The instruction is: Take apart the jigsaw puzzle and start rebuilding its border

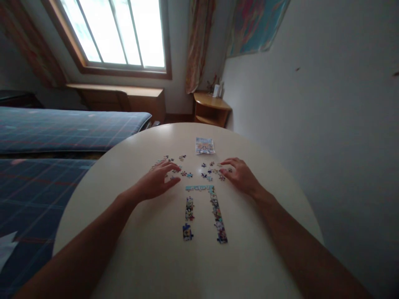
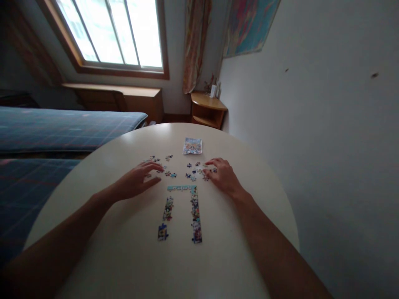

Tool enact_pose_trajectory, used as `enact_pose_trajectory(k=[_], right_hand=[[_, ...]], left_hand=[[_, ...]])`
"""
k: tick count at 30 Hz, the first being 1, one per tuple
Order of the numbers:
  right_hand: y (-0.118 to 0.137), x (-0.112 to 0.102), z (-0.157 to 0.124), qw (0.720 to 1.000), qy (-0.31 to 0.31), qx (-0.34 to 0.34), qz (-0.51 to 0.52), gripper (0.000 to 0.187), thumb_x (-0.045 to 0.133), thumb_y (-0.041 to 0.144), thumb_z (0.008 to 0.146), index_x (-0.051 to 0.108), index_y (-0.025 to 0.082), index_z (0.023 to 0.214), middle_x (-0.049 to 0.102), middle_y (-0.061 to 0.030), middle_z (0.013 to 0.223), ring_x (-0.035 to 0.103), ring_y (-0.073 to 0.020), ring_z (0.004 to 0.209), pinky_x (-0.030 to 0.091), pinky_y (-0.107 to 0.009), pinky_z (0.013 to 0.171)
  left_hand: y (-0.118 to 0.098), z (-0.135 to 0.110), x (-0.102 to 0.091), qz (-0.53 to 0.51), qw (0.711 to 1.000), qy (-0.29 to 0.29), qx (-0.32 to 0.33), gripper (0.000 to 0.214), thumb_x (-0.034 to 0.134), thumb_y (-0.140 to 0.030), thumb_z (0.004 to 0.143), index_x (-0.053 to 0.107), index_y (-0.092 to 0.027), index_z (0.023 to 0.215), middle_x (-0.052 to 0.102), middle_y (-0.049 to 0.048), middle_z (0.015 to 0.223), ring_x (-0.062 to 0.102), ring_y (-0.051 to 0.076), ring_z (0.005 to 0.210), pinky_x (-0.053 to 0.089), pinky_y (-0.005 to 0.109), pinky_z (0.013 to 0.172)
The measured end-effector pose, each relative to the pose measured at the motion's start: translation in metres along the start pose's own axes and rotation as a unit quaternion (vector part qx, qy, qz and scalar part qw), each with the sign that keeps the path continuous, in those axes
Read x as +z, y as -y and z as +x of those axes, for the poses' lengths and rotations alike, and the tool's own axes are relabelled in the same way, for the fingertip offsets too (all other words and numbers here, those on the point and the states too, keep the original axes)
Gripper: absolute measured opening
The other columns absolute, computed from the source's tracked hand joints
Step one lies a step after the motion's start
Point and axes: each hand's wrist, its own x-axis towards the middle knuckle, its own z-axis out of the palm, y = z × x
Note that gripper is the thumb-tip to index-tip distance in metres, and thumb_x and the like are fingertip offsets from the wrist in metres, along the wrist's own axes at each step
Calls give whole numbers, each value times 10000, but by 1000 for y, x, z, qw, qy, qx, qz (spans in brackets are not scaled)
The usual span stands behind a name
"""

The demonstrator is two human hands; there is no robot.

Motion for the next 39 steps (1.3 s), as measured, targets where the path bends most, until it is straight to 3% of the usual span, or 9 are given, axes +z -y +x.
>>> enact_pose_trajectory(k=[3, 9, 14, 17, 23, 32, 34, 37, 39], right_hand=[[28, -6, -6, 997, 39, -68, 16, 176, 672, 351, 857, 713, 237, 985, 683, -79, 1109, 574, -255, 1096, 398, -434, 985], [111, -10, -33, 951, 230, -180, 100, 118, 745, 350, 814, 717, 237, 834, 703, -8, 894, 618, -171, 904, 367, -358, 943], [139, -4, -49, 926, 295, -215, 91, 243, 790, 361, 753, 708, 260, 958, 720, 1, 1000, 633, -186, 958, 328, -375, 976], [140, -3, -51, 921, 319, -210, 70, 277, 788, 367, 751, 704, 257, 991, 723, -5, 981, 644, -186, 907, 356, -377, 944], [141, -8, -50, 904, 366, -202, 84, 228, 799, 311, 735, 706, 232, 928, 721, 9, 919, 648, -169, 890, 410, -332, 916], [130, -17, -43, 901, 368, -200, 116, 167, 763, 327, 792, 710, 219, 907, 711, -5, 867, 632, -151, 811, 440, -297, 812], [113, -24, -34, 925, 333, -151, 106, 73, 695, 279, 852, 712, 209, 866, 702, -5, 821, 605, -124, 722, 436, -260, 710], [73, -35, -21, 976, 209, -34, 44, 86, 651, 253, 865, 714, 197, 845, 690, -22, 777, 598, -142, 698, 430, -268, 658], [42, -40, -13, 990, 137, 32, 8, 119, 626, 263, 872, 725, 197, 876, 695, -34, 790, 603, -156, 687, 439, -285, 649]], left_hand=[[-3, -5, 1, 24, 998, 43, 45, 443, 602, -460, 885, 567, -210, 1249, 571, 103, 1357, 472, 266, 1312, 321, 473, 1145], [-9, -6, 1, 36, 996, 57, 53, 477, 616, -461, 880, 553, -221, 1287, 531, 99, 1396, 435, 271, 1332, 300, 470, 1156], [-8, -7, 5, 49, 995, 75, 42, 595, 639, -487, 854, 504, -192, 1353, 491, 118, 1441, 378, 292, 1379, 288, 461, 1165], [2, -6, 0, 75, 996, 43, 0, 551, 616, -462, 868, 520, -185, 1335, 538, 120, 1398, 443, 287, 1331, 334, 452, 1134], [36, -3, -18, 123, 971, -79, -188, 319, 574, -369, 884, 661, -175, 1122, 698, 93, 1101, 645, 258, 1018, 482, 385, 943], [36, -2, -15, 119, 957, -73, -256, 293, 529, -381, 877, 711, -199, 1016, 723, 77, 1028, 673, 240, 917, 499, 333, 815], [35, -2, -15, 125, 955, -75, -259, 292, 526, -386, 874, 712, -204, 1006, 726, 71, 1021, 673, 236, 905, 493, 326, 803], [34, -2, -15, 124, 948, -69, -285, 287, 520, -397, 870, 715, -222, 985, 737, 60, 980, 678, 234, 861, 486, 317, 745], [33, -3, -15, 122, 944, -62, -301, 290, 514, -409, 867, 716, -234, 978, 740, 57, 958, 680, 237, 830, 477, 316, 704]])
